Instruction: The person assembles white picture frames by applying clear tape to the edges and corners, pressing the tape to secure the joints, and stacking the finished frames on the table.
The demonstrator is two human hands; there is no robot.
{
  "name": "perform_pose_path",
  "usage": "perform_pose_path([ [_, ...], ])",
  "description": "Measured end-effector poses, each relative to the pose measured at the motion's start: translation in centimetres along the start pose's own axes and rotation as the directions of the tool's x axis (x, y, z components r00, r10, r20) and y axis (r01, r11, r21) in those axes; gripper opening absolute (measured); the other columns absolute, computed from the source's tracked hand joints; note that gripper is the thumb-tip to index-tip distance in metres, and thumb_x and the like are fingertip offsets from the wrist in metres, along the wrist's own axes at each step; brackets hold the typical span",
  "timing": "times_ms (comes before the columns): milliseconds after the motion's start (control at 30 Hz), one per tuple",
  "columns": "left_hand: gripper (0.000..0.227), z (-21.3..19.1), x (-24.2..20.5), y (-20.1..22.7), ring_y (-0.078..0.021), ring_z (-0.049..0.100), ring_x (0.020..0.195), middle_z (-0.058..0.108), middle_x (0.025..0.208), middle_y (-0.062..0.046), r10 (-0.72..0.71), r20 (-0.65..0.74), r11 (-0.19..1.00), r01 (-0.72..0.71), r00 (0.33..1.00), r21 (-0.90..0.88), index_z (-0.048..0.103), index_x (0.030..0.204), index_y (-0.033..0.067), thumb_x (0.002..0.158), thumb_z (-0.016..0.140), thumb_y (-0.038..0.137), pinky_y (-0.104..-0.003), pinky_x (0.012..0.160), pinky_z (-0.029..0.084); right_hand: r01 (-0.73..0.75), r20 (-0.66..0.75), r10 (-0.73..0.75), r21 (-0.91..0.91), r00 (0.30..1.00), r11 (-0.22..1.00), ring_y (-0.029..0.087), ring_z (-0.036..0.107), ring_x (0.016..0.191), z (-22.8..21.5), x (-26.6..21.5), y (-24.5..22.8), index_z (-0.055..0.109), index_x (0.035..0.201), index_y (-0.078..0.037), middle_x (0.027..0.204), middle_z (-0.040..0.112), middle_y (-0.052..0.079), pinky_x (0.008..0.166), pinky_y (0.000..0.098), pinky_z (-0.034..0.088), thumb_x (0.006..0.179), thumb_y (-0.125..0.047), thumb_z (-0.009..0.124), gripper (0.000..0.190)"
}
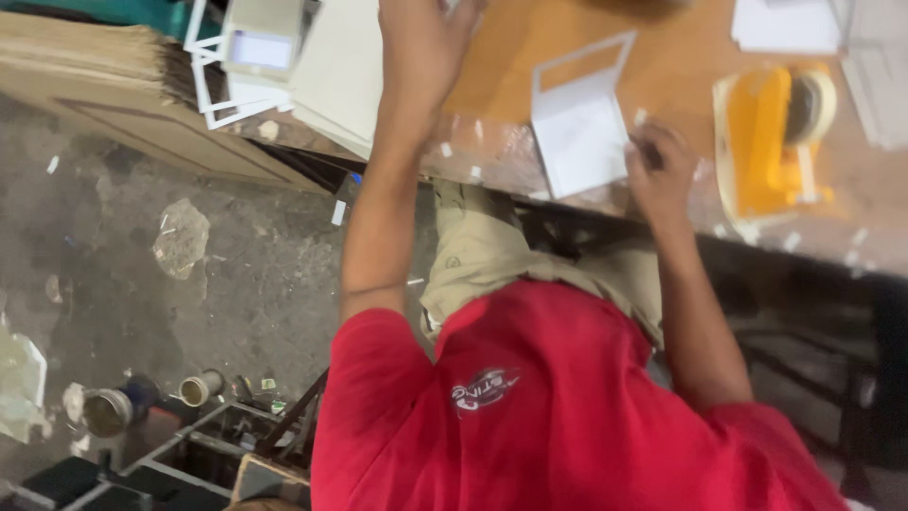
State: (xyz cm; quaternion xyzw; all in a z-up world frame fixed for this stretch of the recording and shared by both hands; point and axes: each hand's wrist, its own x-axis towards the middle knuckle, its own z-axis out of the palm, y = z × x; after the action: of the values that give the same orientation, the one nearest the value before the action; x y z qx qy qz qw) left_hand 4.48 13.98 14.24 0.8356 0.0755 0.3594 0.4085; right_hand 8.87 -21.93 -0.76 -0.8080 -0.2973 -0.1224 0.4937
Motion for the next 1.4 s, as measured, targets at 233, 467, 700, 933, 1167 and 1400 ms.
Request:
perform_pose_path([
  [233,0.078,6.3,-6.6,-0.1,-0.0380,0.065,0.091,0.067,0.101,-0.023,0.076,0.241,0.996,-0.060,0.968,-0.073,0.054,0.129,-0.0108,0.065,0.092,0.016,-0.045,0.078,0.052,-0.076,-0.053,0.077,0.007,0.996,0.997,0.025,0.071,0.091,0.8,-0.4,0.6,0.065,0.123,-0.001,0.115,0.071,0.018,0.079,0.0319,0.057,0.094,0.000,0.081,0.034],
  [467,0.024,11.7,-11.4,-4.1,-0.0352,0.068,0.086,0.069,0.094,-0.021,-0.162,0.391,0.979,0.197,0.906,-0.050,0.074,0.111,-0.0022,0.087,0.073,-0.003,-0.041,0.079,0.053,-0.115,-0.008,0.115,-0.017,0.993,0.993,0.020,0.074,0.090,1.1,0.0,0.6,0.046,0.154,-0.002,0.109,0.077,0.014,0.079,0.0288,0.057,0.099,0.005,0.074,0.062],
  [700,0.034,11.2,-12.1,-3.3,-0.0338,0.070,0.092,0.070,0.103,-0.020,-0.010,0.403,0.978,0.094,0.915,-0.187,0.073,0.114,-0.0031,0.085,0.058,-0.014,-0.036,0.082,0.055,-0.193,0.069,0.192,0.003,0.979,0.981,0.018,0.072,0.083,0.4,0.2,1.7,0.048,0.154,-0.004,0.103,0.078,0.012,0.073,0.0268,0.053,0.099,0.005,0.074,0.060],
  [933,0.032,10.6,-12.3,-2.8,-0.0374,0.065,0.112,0.068,0.121,-0.021,0.002,0.504,0.996,0.042,0.863,-0.076,0.070,0.121,-0.0040,0.092,0.056,-0.006,-0.038,0.099,0.051,-0.373,0.100,0.364,0.386,0.926,0.844,0.017,0.073,0.108,0.6,0.3,3.9,0.052,0.149,-0.003,0.119,0.075,0.014,0.094,0.0262,0.059,0.108,0.005,0.060,0.043],
  [1167,0.038,10.5,-12.9,-2.8,-0.0432,0.054,0.126,0.058,0.141,-0.028,0.052,0.594,0.997,-0.080,0.803,0.020,0.065,0.134,-0.0044,0.099,0.051,-0.002,-0.041,0.111,0.044,-0.499,0.272,0.419,0.464,0.866,0.732,0.017,0.069,0.113,-0.7,0.2,3.4,0.051,0.148,0.001,0.124,0.071,0.012,0.100,0.0283,0.058,0.106,0.005,0.068,0.045],
  [1400,0.061,11.2,-14.4,-0.1,-0.0522,0.046,0.124,0.048,0.141,-0.035,0.114,0.556,0.971,-0.211,0.823,0.112,0.060,0.130,-0.0107,0.087,0.075,0.030,-0.054,0.106,0.037,-0.467,0.274,0.379,0.451,0.884,0.761,0.017,0.069,0.112,-0.5,0.2,3.6,0.050,0.146,0.001,0.123,0.067,0.010,0.101,0.0285,0.059,0.093,0.011,0.077,0.060],
])
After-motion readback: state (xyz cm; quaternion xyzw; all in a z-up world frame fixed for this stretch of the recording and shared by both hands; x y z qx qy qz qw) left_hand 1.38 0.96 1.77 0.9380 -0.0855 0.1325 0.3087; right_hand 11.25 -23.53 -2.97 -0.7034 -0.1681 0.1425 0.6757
